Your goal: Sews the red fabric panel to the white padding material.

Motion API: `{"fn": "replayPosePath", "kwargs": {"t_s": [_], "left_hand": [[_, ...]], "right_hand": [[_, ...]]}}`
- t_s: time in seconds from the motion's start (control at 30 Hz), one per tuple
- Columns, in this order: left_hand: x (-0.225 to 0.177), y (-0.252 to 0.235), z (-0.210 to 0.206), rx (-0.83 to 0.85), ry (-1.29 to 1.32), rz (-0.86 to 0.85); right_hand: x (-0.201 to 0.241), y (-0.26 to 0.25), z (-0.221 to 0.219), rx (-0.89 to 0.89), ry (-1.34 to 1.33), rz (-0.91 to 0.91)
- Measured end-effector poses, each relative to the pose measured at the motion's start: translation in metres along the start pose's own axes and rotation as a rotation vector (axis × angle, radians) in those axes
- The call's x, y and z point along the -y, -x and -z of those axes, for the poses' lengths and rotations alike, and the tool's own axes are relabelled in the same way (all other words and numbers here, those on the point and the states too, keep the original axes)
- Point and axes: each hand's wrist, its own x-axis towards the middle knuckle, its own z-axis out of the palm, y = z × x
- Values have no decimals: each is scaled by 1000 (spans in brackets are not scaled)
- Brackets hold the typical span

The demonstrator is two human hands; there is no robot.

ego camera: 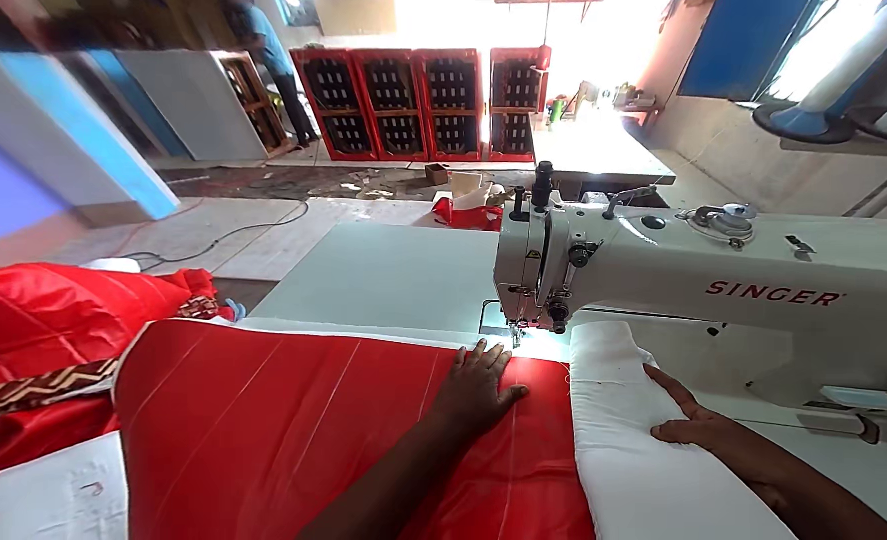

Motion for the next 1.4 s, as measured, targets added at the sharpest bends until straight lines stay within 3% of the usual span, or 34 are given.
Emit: {"fn": "replayPosePath", "kwargs": {"t_s": [0.67, 0.87, 1.07, 1.4], "left_hand": [[9, -26, 6, -16, 29, 5], [25, -46, 24, -111, 352, -1], [33, -96, 41, -8, 215, 30], [9, -86, 34, -114, 83, 119]], "right_hand": [[8, -23, 6, -49, -8, 45], [5, -25, 7, -45, 1, 57], [5, -26, 9, -63, -16, 64], [3, -35, 14, -92, 165, 48]]}}
